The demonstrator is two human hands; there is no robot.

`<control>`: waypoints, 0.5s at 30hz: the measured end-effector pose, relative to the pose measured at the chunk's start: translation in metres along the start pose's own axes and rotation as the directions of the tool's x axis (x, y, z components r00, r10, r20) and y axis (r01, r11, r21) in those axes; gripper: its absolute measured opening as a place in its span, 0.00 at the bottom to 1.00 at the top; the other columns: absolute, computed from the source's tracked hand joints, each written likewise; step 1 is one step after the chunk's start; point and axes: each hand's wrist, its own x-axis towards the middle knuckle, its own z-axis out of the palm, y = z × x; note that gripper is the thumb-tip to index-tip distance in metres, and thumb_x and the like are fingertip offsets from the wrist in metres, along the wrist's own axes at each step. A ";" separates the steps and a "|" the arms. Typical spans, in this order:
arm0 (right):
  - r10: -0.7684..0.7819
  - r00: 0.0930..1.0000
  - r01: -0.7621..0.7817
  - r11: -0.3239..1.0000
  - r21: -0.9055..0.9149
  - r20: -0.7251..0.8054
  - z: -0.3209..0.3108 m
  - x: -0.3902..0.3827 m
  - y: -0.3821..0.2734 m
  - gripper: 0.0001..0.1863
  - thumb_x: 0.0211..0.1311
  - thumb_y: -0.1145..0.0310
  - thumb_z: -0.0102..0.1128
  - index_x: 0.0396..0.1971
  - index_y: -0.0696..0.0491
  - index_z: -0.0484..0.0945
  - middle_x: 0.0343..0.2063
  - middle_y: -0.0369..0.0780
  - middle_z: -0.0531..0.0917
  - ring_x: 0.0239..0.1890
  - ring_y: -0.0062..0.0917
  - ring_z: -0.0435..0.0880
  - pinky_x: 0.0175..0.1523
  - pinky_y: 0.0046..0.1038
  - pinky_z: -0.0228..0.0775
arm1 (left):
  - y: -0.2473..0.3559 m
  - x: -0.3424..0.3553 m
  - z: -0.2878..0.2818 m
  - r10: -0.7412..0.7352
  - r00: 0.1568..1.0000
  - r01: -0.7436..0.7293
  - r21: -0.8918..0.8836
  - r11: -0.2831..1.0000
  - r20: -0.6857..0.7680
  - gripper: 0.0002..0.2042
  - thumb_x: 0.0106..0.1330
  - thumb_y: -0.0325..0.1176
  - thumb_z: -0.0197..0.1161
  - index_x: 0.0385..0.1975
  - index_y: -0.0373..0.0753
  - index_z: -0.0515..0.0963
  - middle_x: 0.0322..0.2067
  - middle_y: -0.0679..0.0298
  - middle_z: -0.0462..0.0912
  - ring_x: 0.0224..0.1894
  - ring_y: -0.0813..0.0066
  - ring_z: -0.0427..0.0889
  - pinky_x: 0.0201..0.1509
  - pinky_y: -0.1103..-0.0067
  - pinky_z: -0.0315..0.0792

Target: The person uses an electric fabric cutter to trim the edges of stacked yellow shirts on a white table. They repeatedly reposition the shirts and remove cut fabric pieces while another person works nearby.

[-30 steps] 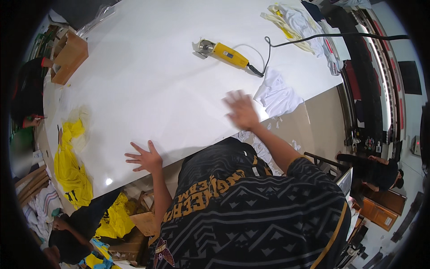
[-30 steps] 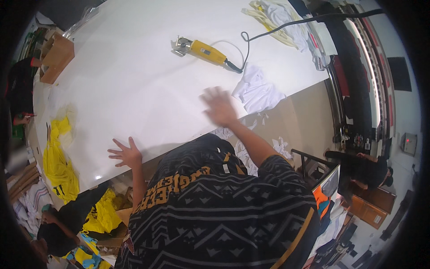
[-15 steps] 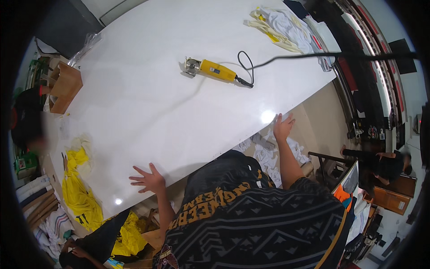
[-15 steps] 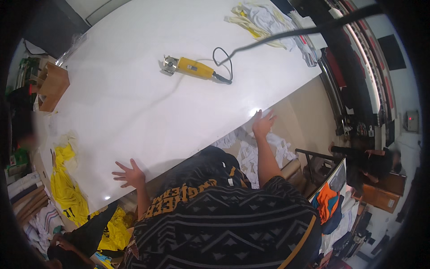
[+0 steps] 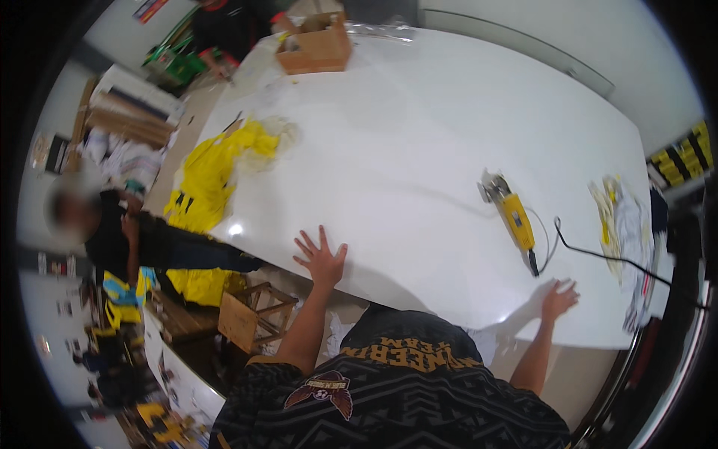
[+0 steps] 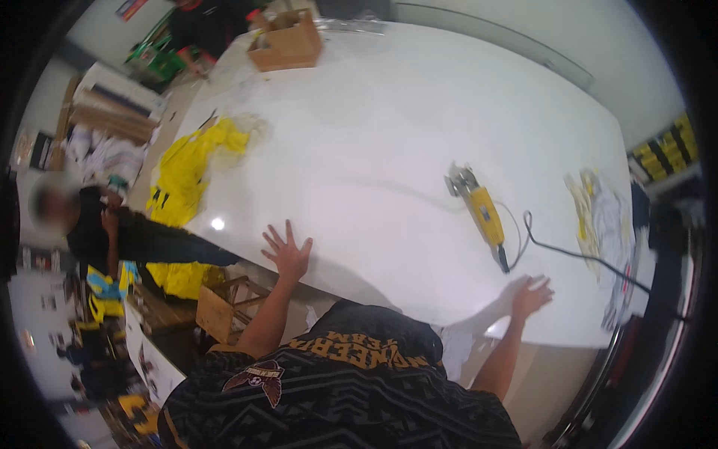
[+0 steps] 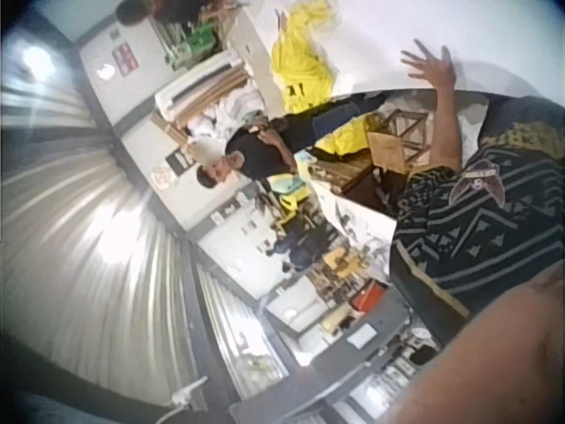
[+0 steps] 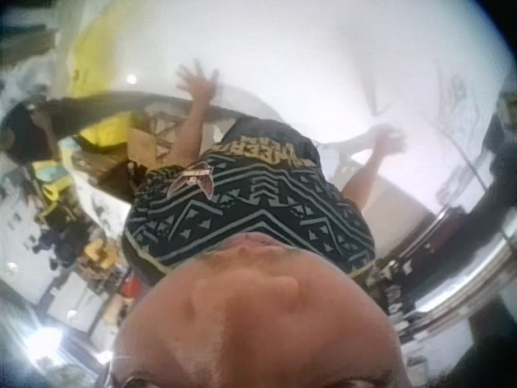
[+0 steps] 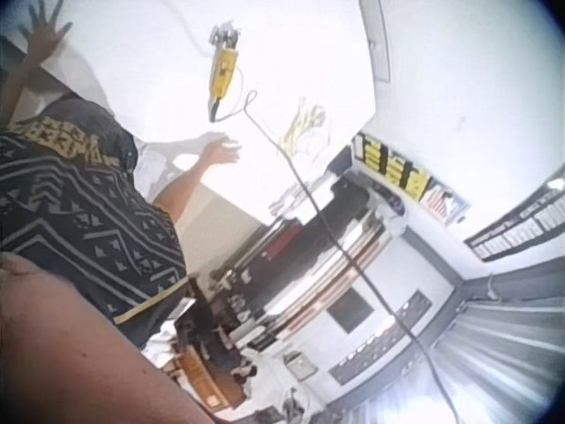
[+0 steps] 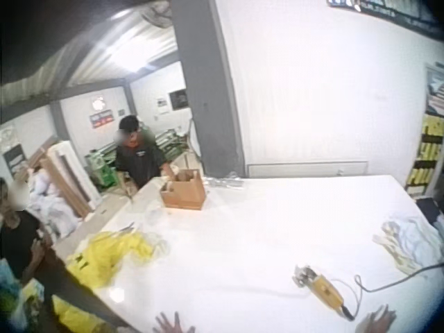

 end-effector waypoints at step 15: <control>0.164 0.979 -0.152 0.983 -0.104 0.122 0.052 0.318 0.090 0.36 0.76 0.35 0.57 0.63 0.53 0.80 0.55 0.53 0.85 0.56 0.48 0.87 0.54 0.51 0.83 | 0.006 -0.018 0.005 -0.066 0.997 0.067 0.042 0.997 -0.040 0.49 0.73 0.76 0.52 0.88 0.63 0.45 0.87 0.45 0.31 0.88 0.35 0.31 0.78 0.24 0.37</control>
